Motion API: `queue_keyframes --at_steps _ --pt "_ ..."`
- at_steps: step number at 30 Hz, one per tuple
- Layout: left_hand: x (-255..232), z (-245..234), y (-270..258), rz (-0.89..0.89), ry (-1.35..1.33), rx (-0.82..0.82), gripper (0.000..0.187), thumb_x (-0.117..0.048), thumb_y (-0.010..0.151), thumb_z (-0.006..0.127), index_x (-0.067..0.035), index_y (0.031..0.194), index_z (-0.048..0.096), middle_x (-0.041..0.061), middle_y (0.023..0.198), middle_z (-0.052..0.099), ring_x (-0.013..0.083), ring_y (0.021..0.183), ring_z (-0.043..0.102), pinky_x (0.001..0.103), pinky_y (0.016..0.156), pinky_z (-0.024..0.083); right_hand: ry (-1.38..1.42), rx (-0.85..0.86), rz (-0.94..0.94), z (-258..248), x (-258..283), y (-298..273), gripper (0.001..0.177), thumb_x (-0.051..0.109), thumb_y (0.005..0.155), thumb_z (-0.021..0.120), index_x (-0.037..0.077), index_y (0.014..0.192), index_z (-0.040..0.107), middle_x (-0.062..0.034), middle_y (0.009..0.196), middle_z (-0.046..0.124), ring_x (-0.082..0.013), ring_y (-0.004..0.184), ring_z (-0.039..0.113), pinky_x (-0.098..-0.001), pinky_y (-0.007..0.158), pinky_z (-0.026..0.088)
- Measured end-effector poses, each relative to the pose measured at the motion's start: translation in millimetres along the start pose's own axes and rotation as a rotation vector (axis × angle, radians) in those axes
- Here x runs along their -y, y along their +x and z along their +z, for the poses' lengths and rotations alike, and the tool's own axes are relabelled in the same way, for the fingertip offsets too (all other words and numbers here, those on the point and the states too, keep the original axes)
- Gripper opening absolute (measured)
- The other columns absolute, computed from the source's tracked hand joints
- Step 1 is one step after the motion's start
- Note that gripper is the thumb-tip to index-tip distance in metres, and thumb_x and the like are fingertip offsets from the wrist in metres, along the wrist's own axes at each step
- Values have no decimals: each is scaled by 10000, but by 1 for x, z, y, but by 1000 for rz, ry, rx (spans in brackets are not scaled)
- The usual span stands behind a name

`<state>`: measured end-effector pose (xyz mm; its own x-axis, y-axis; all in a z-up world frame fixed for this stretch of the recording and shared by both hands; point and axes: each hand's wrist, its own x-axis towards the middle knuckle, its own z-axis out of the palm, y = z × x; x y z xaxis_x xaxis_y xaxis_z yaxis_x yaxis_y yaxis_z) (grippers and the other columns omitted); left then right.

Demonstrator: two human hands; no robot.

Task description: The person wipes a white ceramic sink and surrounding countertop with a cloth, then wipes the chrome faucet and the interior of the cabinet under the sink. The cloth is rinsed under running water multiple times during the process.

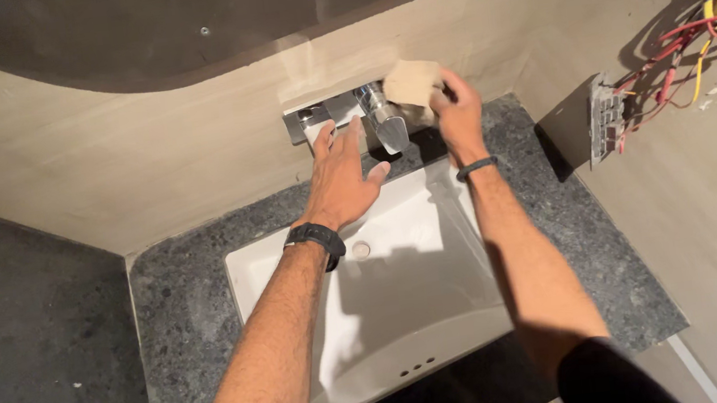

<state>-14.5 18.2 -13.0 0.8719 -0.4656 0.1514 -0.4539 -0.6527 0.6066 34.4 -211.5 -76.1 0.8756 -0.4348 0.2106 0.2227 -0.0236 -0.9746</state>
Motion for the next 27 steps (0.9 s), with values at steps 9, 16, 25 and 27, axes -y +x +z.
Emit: queue_keyframes --at_steps 9,16,25,27 --pt "3 -1 1 13 88 66 520 -369 867 706 -22 1254 681 171 1348 634 445 1494 203 512 1241 166 -1033 617 -1009 53 117 -20 218 78 725 743 143 927 794 -77 1009 733 -345 1024 596 -470 841 462" --pt "2 -8 0 -59 31 128 546 -398 887 686 -50 1306 653 149 1313 640 443 1512 136 518 1237 142 -695 286 -619 -10 46 -1 188 25 861 684 24 1044 725 -188 964 682 -389 942 631 -455 822 502" --pt "20 5 5 9 103 86 543 -369 901 691 -44 1333 642 193 1311 631 444 1509 194 527 1291 128 67 -328 113 1 -62 -89 178 50 972 641 53 1150 658 21 898 625 -78 751 561 -268 602 492" --pt "24 8 6 2 56 103 535 -310 876 692 -50 1339 624 199 1334 606 467 1496 167 538 1252 126 96 -381 29 28 -52 -102 181 18 970 619 53 1148 611 5 937 636 -86 776 584 -279 618 510"
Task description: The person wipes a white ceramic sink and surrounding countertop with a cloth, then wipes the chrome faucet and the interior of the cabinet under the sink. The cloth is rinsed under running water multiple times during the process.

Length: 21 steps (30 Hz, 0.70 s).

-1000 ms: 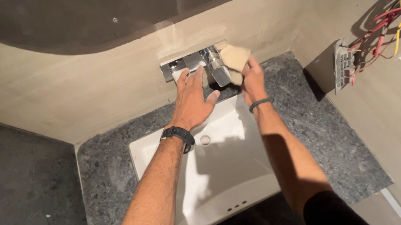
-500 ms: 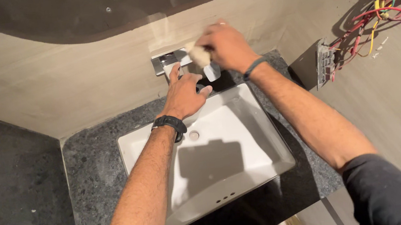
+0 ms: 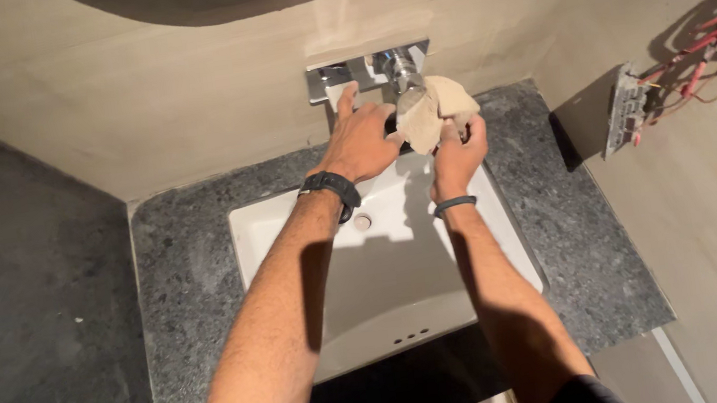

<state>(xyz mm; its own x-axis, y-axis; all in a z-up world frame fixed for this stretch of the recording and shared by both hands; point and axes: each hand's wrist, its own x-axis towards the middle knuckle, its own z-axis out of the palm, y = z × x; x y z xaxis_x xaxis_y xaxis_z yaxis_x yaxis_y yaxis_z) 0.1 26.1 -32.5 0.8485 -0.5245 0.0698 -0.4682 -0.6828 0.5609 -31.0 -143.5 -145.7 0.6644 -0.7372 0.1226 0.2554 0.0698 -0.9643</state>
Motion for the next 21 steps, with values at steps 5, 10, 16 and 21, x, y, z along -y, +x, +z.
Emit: queue_keyframes --at_steps 5,10,16,21 --pt "12 -3 -13 85 -57 -116 552 -212 861 701 -28 1368 582 187 1409 562 446 1498 245 499 1248 215 -482 13 -582 37 22 -66 339 -94 899 566 45 1205 607 -148 1132 604 -314 998 613 -416 838 510" --pt "14 -4 -49 143 -103 -167 572 -190 881 712 10 1386 534 171 1530 450 442 1504 240 476 1205 301 -675 129 -636 36 8 -74 357 -78 851 592 48 1183 628 -172 1172 601 -418 1073 570 -491 930 458" --pt "22 -19 -91 185 -125 -227 581 -213 953 666 12 1452 471 138 1609 393 323 1516 310 443 1201 345 -698 60 -411 7 -4 -68 272 1 939 627 41 1208 623 -162 1158 612 -379 1090 580 -470 956 454" --pt "19 -23 -92 81 -137 -246 475 -211 983 630 -75 1429 538 92 1564 469 301 1466 405 454 1135 408 -585 -51 -572 22 44 -62 287 -34 927 605 15 1209 606 -191 1207 600 -390 1141 563 -473 978 443"
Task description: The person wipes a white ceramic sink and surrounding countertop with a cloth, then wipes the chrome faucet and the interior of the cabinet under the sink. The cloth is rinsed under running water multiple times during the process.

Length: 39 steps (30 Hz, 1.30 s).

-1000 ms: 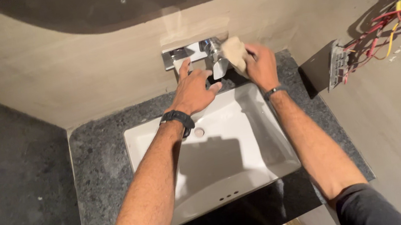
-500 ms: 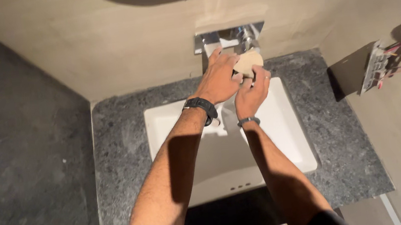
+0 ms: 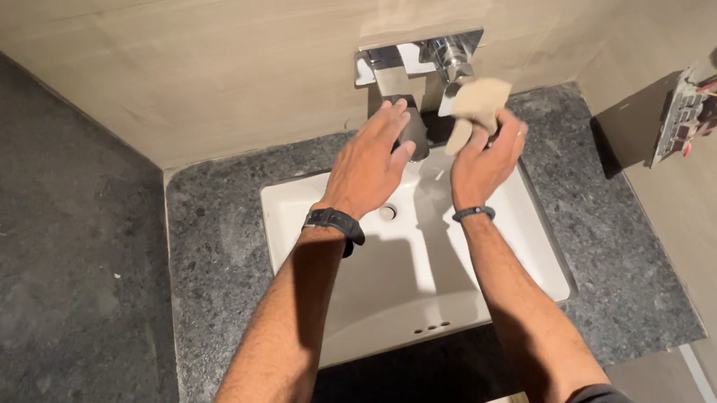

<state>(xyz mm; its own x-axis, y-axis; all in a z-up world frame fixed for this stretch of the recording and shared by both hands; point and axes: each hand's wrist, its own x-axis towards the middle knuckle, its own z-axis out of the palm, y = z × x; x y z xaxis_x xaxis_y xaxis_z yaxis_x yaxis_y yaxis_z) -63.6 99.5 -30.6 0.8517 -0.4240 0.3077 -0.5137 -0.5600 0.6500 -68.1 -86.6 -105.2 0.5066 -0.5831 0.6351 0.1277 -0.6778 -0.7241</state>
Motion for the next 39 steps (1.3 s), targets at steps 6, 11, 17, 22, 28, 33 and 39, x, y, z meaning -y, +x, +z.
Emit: queue_keyframes --at_steps 6,11,17,22,28,33,39 --pt "4 -1 6 16 -41 -4 425 -18 948 508 -92 1350 623 53 1520 548 274 1431 473 445 1139 429 -60 99 -138 12 -22 -2 344 -76 870 598 13 1200 640 -186 1204 614 -411 1147 571 -487 992 454" --pt "3 -8 9 26 2 23 549 94 855 455 -94 1341 630 29 1525 533 259 1431 460 439 1152 413 420 433 713 7 -59 -41 277 -12 1008 624 -20 1283 659 -260 1183 689 -383 1033 681 -482 885 555" --pt "1 -6 8 34 27 42 624 125 790 442 -100 1338 637 17 1522 541 249 1438 455 427 1155 410 1315 751 951 -13 -38 -57 544 -47 991 400 -8 1533 384 -172 1476 546 -291 1324 589 -415 1110 501" --pt "1 -9 10 71 62 56 622 125 790 450 -91 1344 634 30 1527 536 271 1432 465 436 1146 415 1284 839 938 -20 -36 -66 607 -88 915 403 10 1514 414 -159 1452 563 -259 1304 608 -405 1107 507" --pt "27 -27 -17 32 66 48 637 103 788 456 -123 1361 620 34 1513 563 338 1243 596 450 1048 488 755 840 1093 -25 -15 -90 417 75 1012 495 101 1425 548 -61 1214 669 -145 997 651 -327 853 515" --pt "91 -73 -60 -259 153 -2 488 57 840 517 -128 1253 699 124 1300 684 363 1184 629 463 1020 494 483 852 890 62 -10 -161 271 188 977 649 79 1225 660 -39 1060 695 -145 915 648 -331 803 571" --pt "151 -89 -92 -556 323 216 313 -61 868 632 -128 1157 732 184 1196 698 382 1160 637 477 990 510 325 562 106 168 49 -272 385 160 905 748 34 1254 648 -181 1222 667 -387 1103 648 -452 941 528"
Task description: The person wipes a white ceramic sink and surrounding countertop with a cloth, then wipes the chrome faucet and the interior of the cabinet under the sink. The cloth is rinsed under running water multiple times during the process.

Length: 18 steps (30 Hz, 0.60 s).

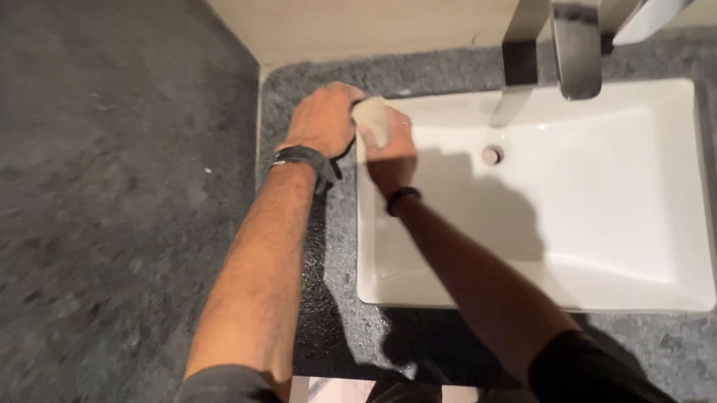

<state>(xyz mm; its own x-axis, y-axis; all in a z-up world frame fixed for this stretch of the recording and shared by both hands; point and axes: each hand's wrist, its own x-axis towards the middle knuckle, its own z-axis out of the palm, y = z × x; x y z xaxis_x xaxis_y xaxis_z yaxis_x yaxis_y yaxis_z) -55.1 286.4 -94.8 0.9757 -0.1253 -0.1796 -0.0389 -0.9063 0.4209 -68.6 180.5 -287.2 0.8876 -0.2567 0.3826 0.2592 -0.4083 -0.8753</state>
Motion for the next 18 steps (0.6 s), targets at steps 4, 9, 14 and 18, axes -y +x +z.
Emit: queue_keyframes --at_steps 4,9,14,18 --pt "35 33 9 116 93 -105 421 34 791 599 -80 1182 705 160 1305 651 404 1137 628 500 945 510 -79 215 239 -7 12 14 462 190 787 719 73 1230 661 -170 1229 678 -399 1054 649 -481 849 525" --pt "56 48 20 107 141 -219 251 -53 861 677 -93 1103 729 111 1234 659 375 1122 624 489 928 518 -239 472 180 -24 -8 7 230 236 1029 573 85 1166 679 -151 1179 691 -361 1048 671 -480 898 528" --pt "58 53 33 -12 177 -129 286 -83 754 789 -95 1034 729 93 1186 666 356 1104 625 467 932 519 -136 501 320 -58 0 -33 223 241 912 642 75 1050 696 -138 1071 721 -331 965 687 -459 844 527" --pt "69 64 38 25 194 -186 315 -48 771 774 -108 1079 746 95 1203 693 346 1109 645 454 961 523 -139 298 472 -20 -2 -19 223 277 934 712 66 1007 716 -146 1020 733 -344 948 696 -457 836 536"
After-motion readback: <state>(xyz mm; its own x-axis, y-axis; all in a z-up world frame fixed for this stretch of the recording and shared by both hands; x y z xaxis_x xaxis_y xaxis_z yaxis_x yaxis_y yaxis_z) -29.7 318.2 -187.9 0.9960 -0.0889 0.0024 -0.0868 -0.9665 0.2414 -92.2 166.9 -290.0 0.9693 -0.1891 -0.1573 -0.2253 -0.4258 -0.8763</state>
